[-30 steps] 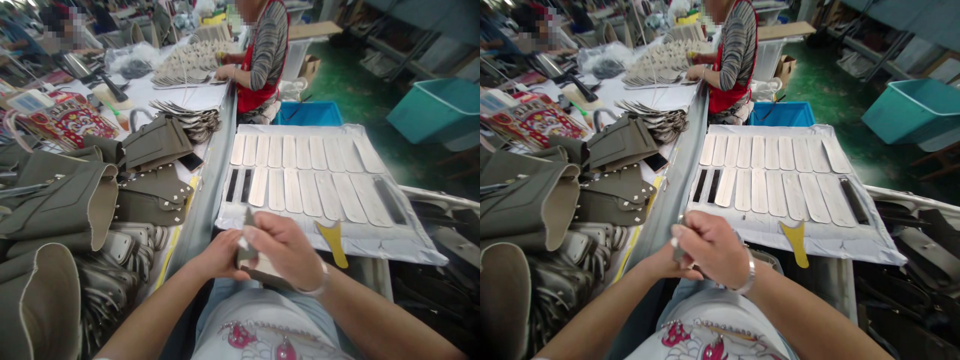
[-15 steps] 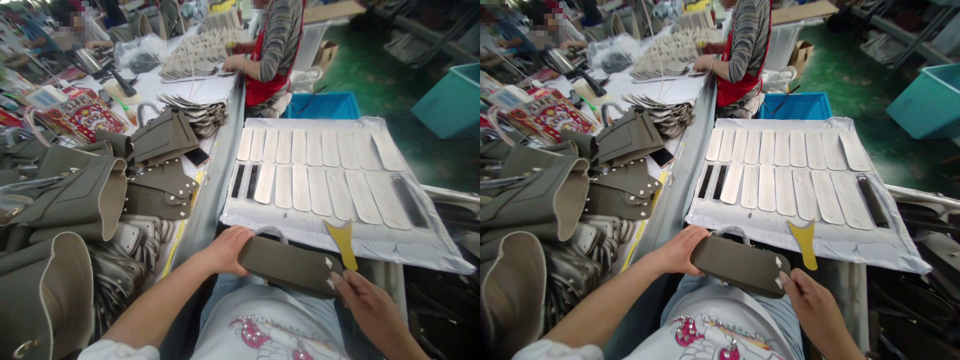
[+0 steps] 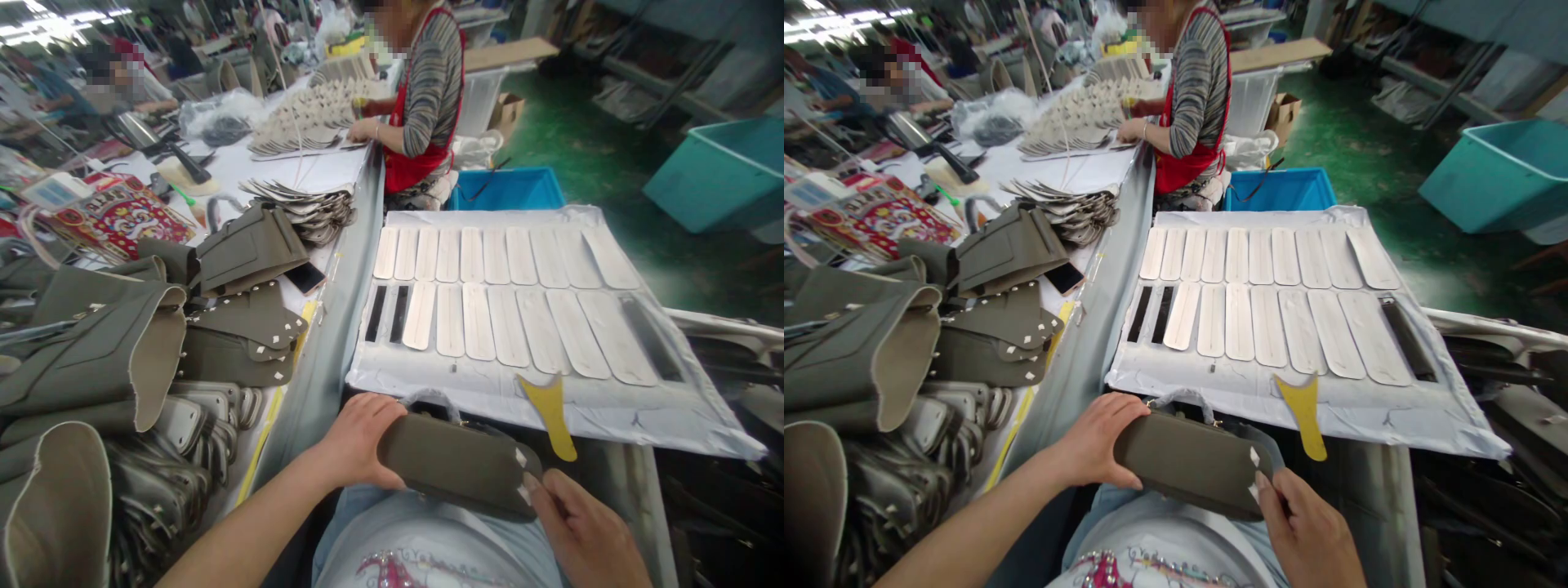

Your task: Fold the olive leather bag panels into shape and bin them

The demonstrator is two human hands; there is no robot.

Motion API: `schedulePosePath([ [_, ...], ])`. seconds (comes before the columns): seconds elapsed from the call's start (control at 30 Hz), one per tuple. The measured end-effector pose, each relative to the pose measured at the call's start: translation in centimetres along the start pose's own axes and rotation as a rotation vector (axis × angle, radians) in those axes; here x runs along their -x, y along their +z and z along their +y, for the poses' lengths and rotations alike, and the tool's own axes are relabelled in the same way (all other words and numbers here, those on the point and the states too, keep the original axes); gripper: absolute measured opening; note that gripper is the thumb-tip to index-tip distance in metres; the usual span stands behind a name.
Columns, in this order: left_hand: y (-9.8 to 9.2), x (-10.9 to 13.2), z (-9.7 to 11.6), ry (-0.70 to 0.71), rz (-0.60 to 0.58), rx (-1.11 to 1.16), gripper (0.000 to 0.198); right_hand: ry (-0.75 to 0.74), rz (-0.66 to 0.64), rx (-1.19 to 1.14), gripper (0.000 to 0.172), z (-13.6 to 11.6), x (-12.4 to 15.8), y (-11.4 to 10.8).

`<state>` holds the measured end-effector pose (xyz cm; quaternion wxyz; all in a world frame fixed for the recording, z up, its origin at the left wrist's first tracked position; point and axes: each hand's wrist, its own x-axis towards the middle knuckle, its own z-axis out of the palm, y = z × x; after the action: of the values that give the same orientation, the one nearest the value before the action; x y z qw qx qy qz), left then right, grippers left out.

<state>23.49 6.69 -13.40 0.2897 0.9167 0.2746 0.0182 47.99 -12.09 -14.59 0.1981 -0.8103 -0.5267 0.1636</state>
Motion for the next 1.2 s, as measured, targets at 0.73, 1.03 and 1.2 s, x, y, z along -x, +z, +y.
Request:
schedulePosePath([
  [0.73,5.4,-3.8,6.0,0.100,-0.016,-0.141,0.075,0.220,-0.204,-0.253,0.038,1.5,1.0,-0.3],
  [1.03,7.5,-6.7,10.2,0.140,-0.071,-0.061,0.067,0.239,-0.212,-0.343,0.035,1.8,0.9,-0.5],
  [1.2,7.2,-6.9,10.3,0.112,-0.087,-0.053,0.061,0.250,-0.206,-0.333,0.035,1.9,0.9,-0.5],
])
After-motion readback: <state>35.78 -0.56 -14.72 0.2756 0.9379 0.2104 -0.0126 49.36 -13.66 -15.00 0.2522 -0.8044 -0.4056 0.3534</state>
